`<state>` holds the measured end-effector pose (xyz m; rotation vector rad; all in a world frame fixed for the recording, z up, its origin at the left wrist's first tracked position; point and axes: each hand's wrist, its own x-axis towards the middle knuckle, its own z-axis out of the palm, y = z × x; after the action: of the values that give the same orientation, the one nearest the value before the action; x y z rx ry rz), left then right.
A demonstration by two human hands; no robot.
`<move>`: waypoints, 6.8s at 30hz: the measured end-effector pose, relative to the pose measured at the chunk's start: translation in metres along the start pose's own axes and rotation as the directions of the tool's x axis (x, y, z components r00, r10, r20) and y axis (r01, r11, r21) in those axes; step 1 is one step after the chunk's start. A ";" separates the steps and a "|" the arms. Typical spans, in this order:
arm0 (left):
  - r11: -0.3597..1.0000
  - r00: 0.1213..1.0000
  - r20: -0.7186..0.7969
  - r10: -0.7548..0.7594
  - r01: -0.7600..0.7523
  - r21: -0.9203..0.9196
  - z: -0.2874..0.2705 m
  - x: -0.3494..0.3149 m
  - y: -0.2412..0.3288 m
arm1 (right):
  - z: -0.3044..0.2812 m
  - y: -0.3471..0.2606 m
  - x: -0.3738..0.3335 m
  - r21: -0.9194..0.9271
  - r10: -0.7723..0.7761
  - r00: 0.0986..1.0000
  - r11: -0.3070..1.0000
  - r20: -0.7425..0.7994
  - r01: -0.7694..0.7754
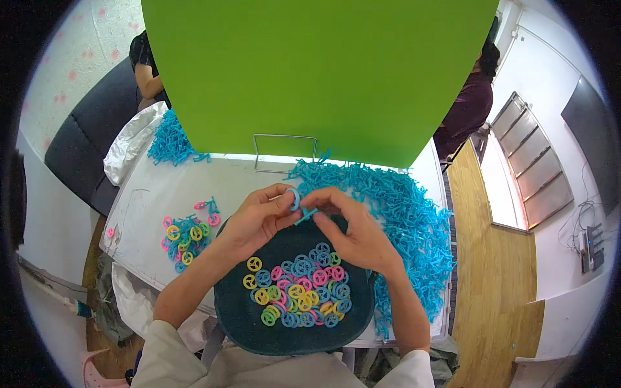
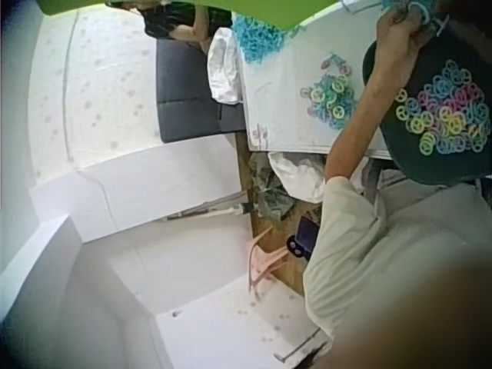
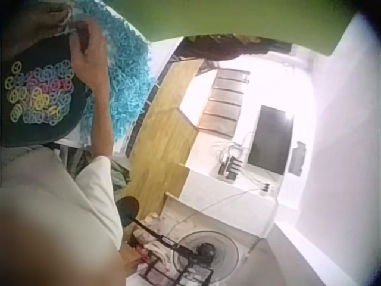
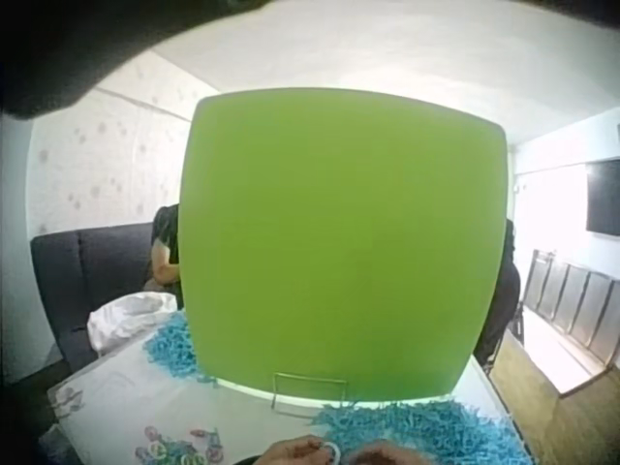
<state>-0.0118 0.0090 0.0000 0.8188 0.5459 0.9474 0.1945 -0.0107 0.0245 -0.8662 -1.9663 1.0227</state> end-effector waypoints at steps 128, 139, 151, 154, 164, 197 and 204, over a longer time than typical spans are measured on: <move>0.919 0.987 -0.090 -0.131 0.155 0.362 -0.007 0.001 0.000 | 0.006 0.018 0.002 -0.366 -0.138 0.959 0.930 -0.247 0.039; 0.869 0.974 -0.194 0.120 -0.008 0.495 -0.006 0.005 -0.015 | 0.017 0.018 0.001 -0.292 -0.017 0.964 0.954 -0.265 -0.063; 0.638 0.882 -0.080 0.464 -0.270 0.721 0.007 -0.002 -0.022 | 0.017 0.020 0.003 0.099 0.327 0.899 0.945 -0.292 -0.311; 0.694 0.908 -0.075 0.411 -0.258 0.672 0.010 -0.002 -0.017 | 0.017 0.028 0.001 0.189 0.324 0.897 0.942 -0.299 -0.277; 0.497 0.823 0.049 0.566 -0.389 0.776 0.016 -0.006 -0.022 | 0.008 0.038 -0.001 0.671 0.517 0.856 0.642 -0.023 -0.370; 0.692 0.852 -0.077 0.518 -0.364 0.624 0.027 -0.010 -0.021 | 0.025 0.021 0.000 0.175 0.272 0.812 0.962 -0.516 -0.211; 0.707 0.873 -0.070 0.483 -0.342 0.619 0.027 -0.011 -0.015 | 0.021 0.012 -0.001 -0.106 0.059 0.849 0.985 -0.525 -0.134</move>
<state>0.0096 -0.0153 0.0043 1.4571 0.9084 1.3275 0.1796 -0.0135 0.0057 -1.1891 -1.5482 0.6158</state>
